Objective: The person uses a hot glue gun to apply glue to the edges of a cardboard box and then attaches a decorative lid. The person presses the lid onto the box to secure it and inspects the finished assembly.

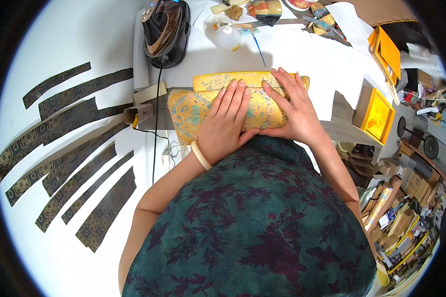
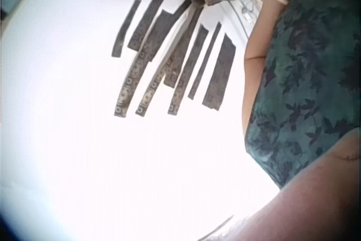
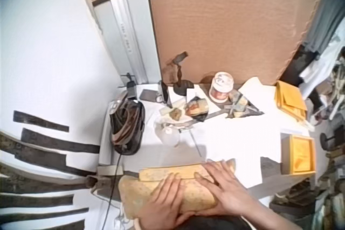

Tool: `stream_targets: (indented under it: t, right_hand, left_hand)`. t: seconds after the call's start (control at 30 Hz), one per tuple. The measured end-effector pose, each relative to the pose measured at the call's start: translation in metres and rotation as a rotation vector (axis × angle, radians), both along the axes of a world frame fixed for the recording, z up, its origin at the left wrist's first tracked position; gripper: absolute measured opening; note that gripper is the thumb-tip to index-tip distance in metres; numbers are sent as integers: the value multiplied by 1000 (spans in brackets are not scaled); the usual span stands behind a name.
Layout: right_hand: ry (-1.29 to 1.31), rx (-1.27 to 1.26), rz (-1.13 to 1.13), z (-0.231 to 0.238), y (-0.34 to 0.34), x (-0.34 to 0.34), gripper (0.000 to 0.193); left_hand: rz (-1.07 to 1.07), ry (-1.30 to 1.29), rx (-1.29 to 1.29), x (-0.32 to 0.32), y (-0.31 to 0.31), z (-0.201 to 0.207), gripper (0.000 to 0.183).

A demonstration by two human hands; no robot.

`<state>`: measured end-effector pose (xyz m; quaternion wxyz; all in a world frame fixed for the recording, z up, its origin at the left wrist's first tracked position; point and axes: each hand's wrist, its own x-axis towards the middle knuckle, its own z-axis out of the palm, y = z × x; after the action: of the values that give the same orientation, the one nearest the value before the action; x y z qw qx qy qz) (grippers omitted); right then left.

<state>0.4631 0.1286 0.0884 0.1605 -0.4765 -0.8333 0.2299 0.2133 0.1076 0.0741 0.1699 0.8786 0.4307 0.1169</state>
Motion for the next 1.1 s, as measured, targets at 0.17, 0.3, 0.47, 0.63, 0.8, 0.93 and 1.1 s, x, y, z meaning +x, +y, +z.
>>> stream_targets:
  t: [0.17, 0.3, 0.47, 0.63, 0.8, 0.93, 1.1]
  right_hand:
    - [-10, -1, 4, 0, 1, 0, 105]
    - [-8, 1, 8, -1, 0, 0, 107]
    - [-38, 8, 18, 1, -1, 0, 108]
    - [-73, 35, 39, 2, -1, 0, 109]
    - [-90, 35, 50, 4, -1, 0, 109]
    - [-87, 38, 45, 4, -1, 0, 109]
    - [-71, 40, 44, 1, -1, 1, 109]
  left_hand:
    - [3, -47, -31, -1, 1, 0, 98]
    - [-1, -111, -52, -2, 1, 3, 96]
    - [-38, -109, -67, -5, 3, 5, 92]
    - [-50, -111, -50, -6, 3, 8, 86]
    - [-44, -110, -59, -6, 4, 8, 86]
    - [2, -151, -76, -4, 4, 14, 87]
    - [2, -184, -73, -6, 4, 13, 84]
